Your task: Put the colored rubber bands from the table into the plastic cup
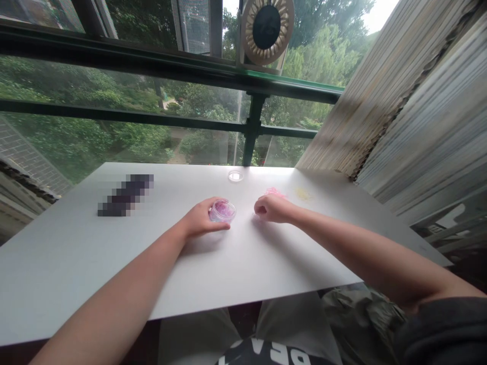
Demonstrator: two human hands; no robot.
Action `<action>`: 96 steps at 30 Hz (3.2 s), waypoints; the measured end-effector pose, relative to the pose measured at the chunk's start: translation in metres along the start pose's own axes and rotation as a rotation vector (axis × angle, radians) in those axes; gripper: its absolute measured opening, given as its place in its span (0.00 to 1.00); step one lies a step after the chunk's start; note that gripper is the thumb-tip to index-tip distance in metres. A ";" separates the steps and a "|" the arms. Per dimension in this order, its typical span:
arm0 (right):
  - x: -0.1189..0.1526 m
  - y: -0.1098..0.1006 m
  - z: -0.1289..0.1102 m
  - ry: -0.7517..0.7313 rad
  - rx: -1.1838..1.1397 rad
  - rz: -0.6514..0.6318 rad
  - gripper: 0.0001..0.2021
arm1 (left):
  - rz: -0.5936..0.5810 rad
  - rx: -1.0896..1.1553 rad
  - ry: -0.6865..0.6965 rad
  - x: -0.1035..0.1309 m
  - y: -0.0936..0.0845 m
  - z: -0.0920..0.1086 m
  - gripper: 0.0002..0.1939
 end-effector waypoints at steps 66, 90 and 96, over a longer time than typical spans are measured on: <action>0.020 0.009 0.014 0.000 0.259 0.012 0.09 | -0.017 0.007 0.016 -0.001 0.004 0.004 0.37; 0.024 0.014 -0.023 0.040 0.134 0.017 0.11 | -0.047 -0.012 0.012 -0.001 0.005 0.005 0.37; 0.024 0.017 -0.021 0.018 0.210 0.031 0.11 | -0.073 -0.003 -0.011 -0.001 0.004 0.007 0.38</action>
Point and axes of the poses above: each hand's wrist, its own x-axis away from the middle knuckle, its own y-axis out of the palm, z = x × y, the point moved 2 cm from there along -x, towards the middle knuckle, and after that the axes turned 15 degrees about y, right-handed, at the moved point
